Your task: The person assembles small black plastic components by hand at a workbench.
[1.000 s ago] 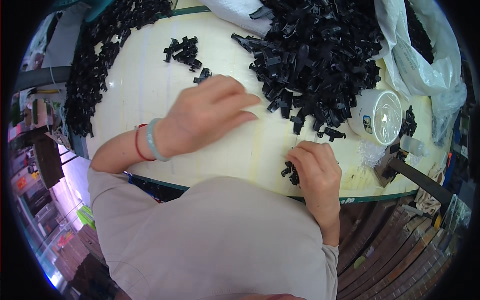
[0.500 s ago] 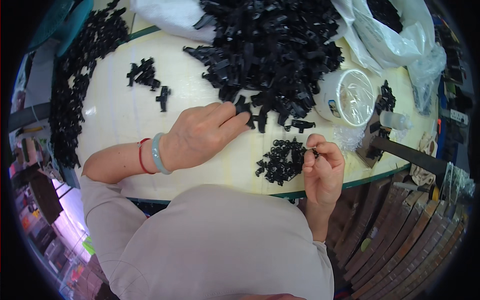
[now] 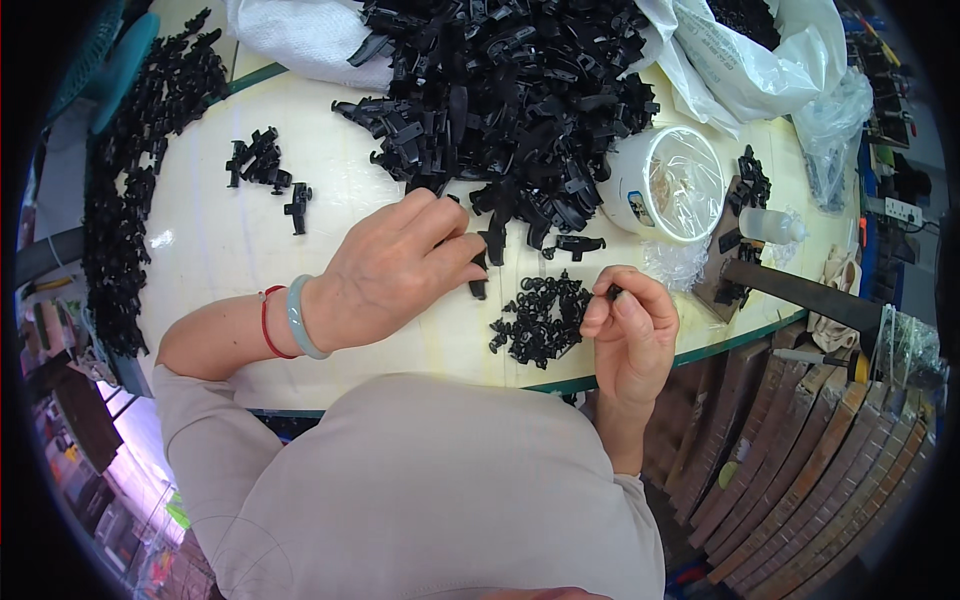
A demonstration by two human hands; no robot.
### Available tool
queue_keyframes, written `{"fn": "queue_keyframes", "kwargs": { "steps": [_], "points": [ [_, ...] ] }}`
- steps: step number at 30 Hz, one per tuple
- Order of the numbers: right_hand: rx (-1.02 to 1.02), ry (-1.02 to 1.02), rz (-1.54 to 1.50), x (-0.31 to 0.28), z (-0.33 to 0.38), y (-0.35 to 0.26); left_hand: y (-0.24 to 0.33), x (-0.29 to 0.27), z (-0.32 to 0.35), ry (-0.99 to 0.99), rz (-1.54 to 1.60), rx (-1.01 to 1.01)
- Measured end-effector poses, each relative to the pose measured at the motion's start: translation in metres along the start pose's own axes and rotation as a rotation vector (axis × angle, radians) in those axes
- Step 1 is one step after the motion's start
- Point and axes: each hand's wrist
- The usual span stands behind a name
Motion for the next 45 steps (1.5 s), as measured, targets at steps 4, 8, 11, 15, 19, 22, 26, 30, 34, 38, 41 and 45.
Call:
{"fn": "queue_keyframes", "kwargs": {
  "steps": [4, 8, 11, 15, 19, 22, 26, 30, 34, 38, 41, 45],
  "points": [
    [-0.030, 0.015, 0.073, 0.000, -0.001, 0.003, 0.002, 0.006, 0.000, 0.015, 0.048, 0.042],
    [-0.102, 0.075, 0.202, -0.002, 0.000, 0.001, 0.000, 0.013, 0.003, 0.024, 0.138, 0.056],
    [-0.160, 0.064, 0.273, -0.005, -0.001, -0.003, 0.005, 0.015, 0.004, 0.064, 0.177, 0.034],
    [-0.251, 0.091, 0.319, -0.008, -0.002, -0.009, 0.011, 0.005, 0.002, 0.046, 0.170, 0.058],
    [-0.318, 0.116, 0.392, -0.013, -0.002, -0.020, 0.020, 0.006, -0.001, -0.127, 0.286, 0.087],
    [-0.477, 0.249, 0.867, -0.013, -0.008, -0.040, 0.023, 0.009, 0.000, -0.190, 0.302, 0.069],
    [-0.768, 0.177, 1.478, -0.007, -0.042, -0.070, 0.025, 0.008, 0.003, -0.197, 0.338, -0.002],
    [-0.828, -0.056, 1.768, -0.011, -0.068, -0.079, 0.025, 0.009, 0.003, -0.172, 0.378, -0.038],
    [-0.802, -0.161, 1.862, -0.012, -0.078, -0.079, 0.026, 0.006, 0.002, -0.194, 0.443, -0.084],
    [-0.790, -0.212, 1.905, -0.010, -0.083, -0.076, 0.021, 0.005, -0.002, -0.104, 0.515, -0.065],
    [-0.761, -0.225, 1.914, -0.008, -0.083, -0.077, 0.019, -0.003, -0.003, -0.257, 0.746, -0.281],
    [-0.664, -0.119, 1.671, 0.002, -0.070, -0.080, 0.015, -0.016, -0.009, -0.466, 0.967, -0.490]
  ]
}}
Point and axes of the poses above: each hand's wrist, its own z-axis away from the middle knuckle, its own x-axis out of the palm, y = z × x, and after that the axes turned 4 degrees about -y, right-handed
